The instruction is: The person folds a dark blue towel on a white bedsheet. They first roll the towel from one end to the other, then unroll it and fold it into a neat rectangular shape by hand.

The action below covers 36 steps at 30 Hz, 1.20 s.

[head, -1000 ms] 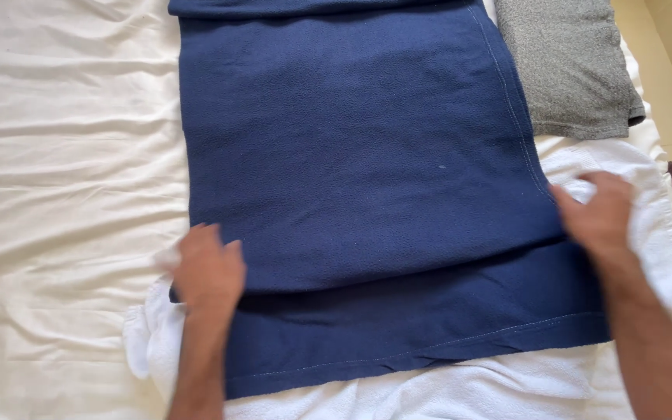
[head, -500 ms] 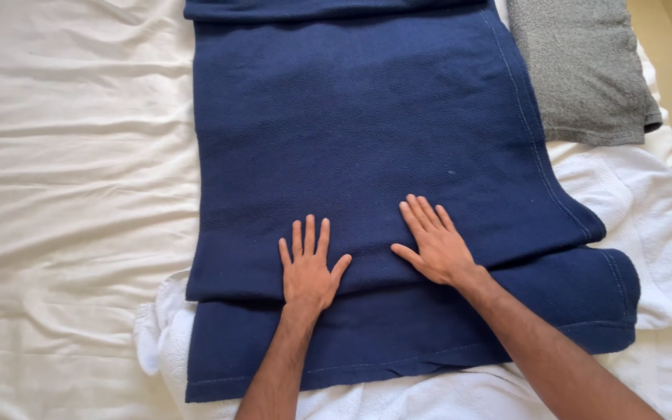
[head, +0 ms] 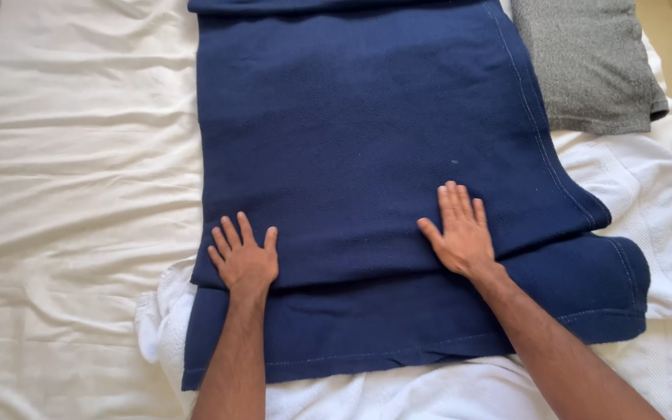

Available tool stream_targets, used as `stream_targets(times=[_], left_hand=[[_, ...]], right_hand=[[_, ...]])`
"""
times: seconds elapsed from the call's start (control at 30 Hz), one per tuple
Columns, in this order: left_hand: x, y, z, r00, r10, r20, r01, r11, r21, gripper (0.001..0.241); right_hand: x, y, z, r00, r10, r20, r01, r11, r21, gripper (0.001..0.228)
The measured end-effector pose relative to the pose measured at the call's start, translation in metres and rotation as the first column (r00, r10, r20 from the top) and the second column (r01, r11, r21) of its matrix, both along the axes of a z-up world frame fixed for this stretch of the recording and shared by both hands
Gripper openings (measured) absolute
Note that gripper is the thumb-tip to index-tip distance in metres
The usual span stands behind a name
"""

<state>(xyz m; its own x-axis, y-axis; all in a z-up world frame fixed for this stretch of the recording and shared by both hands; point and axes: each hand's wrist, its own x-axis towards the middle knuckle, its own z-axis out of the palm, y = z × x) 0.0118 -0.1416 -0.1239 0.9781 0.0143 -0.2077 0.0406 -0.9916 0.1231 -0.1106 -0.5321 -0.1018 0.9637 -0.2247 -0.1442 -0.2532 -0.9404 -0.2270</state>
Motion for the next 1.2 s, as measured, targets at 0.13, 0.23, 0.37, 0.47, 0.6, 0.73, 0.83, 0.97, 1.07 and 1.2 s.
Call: stream_targets(times=[0.13, 0.23, 0.37, 0.47, 0.6, 0.73, 0.83, 0.97, 1.07, 1.2], left_hand=[[-0.001, 0.013, 0.004, 0.997, 0.071, 0.013, -0.070, 0.997, -0.034, 0.082], [0.003, 0.009, 0.011, 0.988, 0.153, 0.006, -0.152, 0.987, -0.047, 0.081], [-0.001, -0.001, 0.000, 0.973, 0.229, 0.034, -0.228, 0.972, -0.052, 0.081], [-0.008, 0.008, -0.005, 0.970, 0.231, 0.072, -0.230, 0.973, -0.026, 0.080], [0.001, -0.012, 0.006, 0.970, 0.155, 0.188, -0.149, 0.988, -0.044, 0.081], [-0.020, -0.057, 0.039, 0.955, -0.014, 0.297, 0.073, 0.979, -0.190, 0.079], [-0.043, -0.094, 0.044, 0.910, -0.328, 0.254, 0.373, 0.915, -0.152, 0.074], [-0.060, -0.112, 0.020, 0.818, -0.524, 0.238, 0.550, 0.833, -0.059, 0.077], [-0.061, -0.112, 0.015, 0.812, -0.543, 0.215, 0.565, 0.823, -0.056, 0.078], [-0.052, -0.101, 0.010, 0.906, -0.402, 0.134, 0.417, 0.903, -0.104, 0.082]], right_hand=[[0.000, -0.039, -0.036, 0.991, -0.076, 0.112, 0.080, 0.996, -0.037, 0.086], [0.009, -0.063, -0.039, 0.976, -0.148, 0.159, 0.159, 0.986, -0.058, 0.085], [0.013, -0.064, -0.029, 0.965, -0.238, 0.113, 0.240, 0.971, 0.000, 0.086], [0.008, -0.053, -0.031, 0.957, -0.262, 0.124, 0.262, 0.965, 0.014, 0.086], [0.010, -0.053, -0.024, 0.951, -0.266, 0.157, 0.274, 0.961, -0.031, 0.084], [0.002, -0.002, 0.015, 0.973, -0.157, 0.171, 0.176, 0.979, -0.104, 0.076], [-0.004, 0.024, 0.021, 0.963, 0.109, 0.246, -0.098, 0.994, -0.055, 0.072], [-0.005, 0.041, 0.011, 0.929, 0.314, 0.197, -0.329, 0.943, 0.046, 0.077], [-0.007, 0.036, 0.004, 0.950, 0.285, 0.126, -0.292, 0.955, 0.042, 0.080], [-0.009, 0.027, -0.002, 0.980, 0.176, 0.087, -0.181, 0.982, 0.056, 0.081]])
